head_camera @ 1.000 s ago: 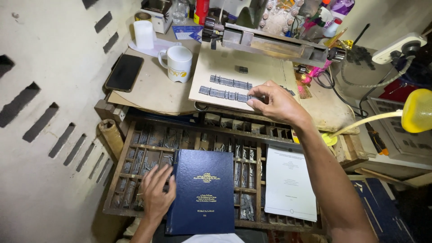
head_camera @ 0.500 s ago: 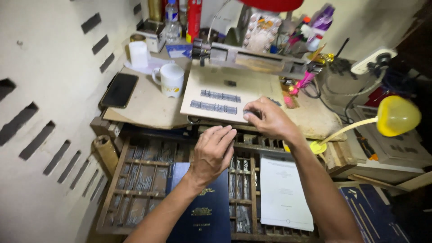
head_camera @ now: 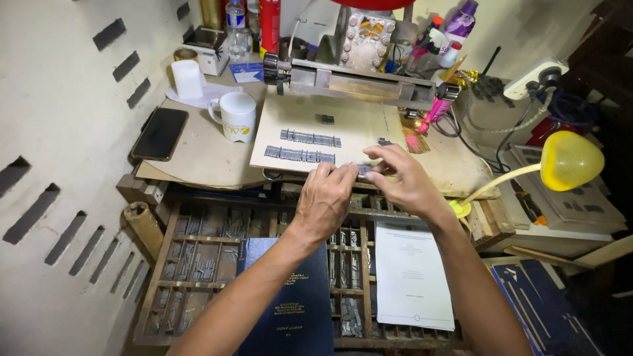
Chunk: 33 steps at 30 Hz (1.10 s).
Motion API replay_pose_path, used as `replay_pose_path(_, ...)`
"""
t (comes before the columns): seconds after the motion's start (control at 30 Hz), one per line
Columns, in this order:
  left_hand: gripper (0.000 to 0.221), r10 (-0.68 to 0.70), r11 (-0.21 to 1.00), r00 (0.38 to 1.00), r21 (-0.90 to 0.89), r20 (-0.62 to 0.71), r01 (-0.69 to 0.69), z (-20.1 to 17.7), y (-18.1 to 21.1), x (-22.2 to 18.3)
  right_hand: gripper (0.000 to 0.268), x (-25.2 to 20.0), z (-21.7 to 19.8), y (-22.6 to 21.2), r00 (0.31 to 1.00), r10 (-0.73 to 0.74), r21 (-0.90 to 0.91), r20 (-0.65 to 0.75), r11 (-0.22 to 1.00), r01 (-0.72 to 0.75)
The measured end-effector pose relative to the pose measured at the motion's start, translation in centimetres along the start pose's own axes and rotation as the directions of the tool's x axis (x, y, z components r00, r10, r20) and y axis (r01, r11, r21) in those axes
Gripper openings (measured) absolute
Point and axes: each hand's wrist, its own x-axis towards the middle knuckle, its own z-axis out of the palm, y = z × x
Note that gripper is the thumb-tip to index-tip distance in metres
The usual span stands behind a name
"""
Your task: Manually arranging metal type blocks in a stamping press to prepare for book cover imprinting.
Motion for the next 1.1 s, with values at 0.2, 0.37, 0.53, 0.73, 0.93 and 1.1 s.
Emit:
replay_pose_path(0.2, 0.020, 0.005, 1.000, 1.000, 0.003, -0.009, -0.004, 0.4, -0.3, -0.3, 0.027, -1.2, 2.5, 2.9, 0.974, -0.218, -0.290, -0.067, 0.938, 0.190)
replay_pose_path(0.37, 0.016, 0.137, 0.989, 0.989, 0.068, -0.054, -0.133, -0.2, -1.3, 0.0, 0.013, -2.1, 4.5, 4.1, 0.917, -0.362, -0.394, -0.169, 0.877, 0.273)
replay_pose_path(0.53, 0.012, 0.262, 0.961, 0.964, 0.108, -0.053, -0.255, -0.4, -1.8, 0.2, 0.013, -2.9, 5.1, 5.8, 0.847, -0.481, -0.490, -0.226, 0.808, 0.328)
replay_pose_path(0.73, 0.005, 0.380, 0.923, 0.922, 0.100, -0.081, -0.372, 0.3, -2.7, 0.7, 0.016, -2.7, 4.5, 5.7, 0.807, -0.536, -0.462, -0.250, 0.798, 0.387)
replay_pose_path(0.93, 0.007, 0.415, 0.905, 0.894, 0.174, -0.167, -0.388, -0.9, -2.8, 7.4, 0.018, 1.6, 0.3, 2.2, 0.716, -0.623, -0.520, -0.316, 0.745, 0.418)
replay_pose_path(1.1, 0.020, 0.500, 0.862, 0.829, 0.233, -0.251, -0.450, -1.3, -4.9, 14.4, 0.011, 7.1, -4.8, -0.2, 0.629, -0.742, -0.614, -0.232, 0.614, 0.497)
